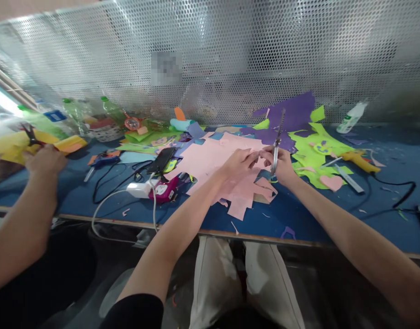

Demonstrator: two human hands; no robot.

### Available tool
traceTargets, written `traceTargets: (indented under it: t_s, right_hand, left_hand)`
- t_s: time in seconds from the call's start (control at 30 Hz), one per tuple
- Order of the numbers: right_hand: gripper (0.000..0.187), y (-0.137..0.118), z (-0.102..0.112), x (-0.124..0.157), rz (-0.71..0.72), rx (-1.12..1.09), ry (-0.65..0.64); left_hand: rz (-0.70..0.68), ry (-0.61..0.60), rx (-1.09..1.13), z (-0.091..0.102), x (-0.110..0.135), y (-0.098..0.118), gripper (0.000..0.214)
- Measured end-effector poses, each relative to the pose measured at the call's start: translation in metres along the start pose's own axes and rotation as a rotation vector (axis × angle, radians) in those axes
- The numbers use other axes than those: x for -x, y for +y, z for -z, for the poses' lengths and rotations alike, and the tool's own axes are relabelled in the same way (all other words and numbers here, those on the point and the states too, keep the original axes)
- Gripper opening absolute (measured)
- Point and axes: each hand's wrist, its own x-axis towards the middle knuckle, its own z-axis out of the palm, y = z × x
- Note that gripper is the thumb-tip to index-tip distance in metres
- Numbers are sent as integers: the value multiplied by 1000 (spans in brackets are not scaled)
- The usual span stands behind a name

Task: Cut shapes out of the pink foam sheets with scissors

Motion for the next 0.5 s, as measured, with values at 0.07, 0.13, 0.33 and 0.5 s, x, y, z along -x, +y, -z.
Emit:
traceTargets:
  t_s: [0.07,0.13,0.33,0.5]
  right_hand:
    - [21,-1,-2,2,-33,-42,-2]
    - [20,-3,-4,4,-56,-73,-5]
    - [24,-9,-7,7,-46,-56,-19]
    - [31,-13,1,6,-93,53,-126]
  left_hand:
    - [-13,63,-7,2,0,3,57]
    - [-23,109,-10,3,1,5,56]
    - [-68,87,19,5,2,10,53]
    - [-26,256,-20,3,2,8,46]
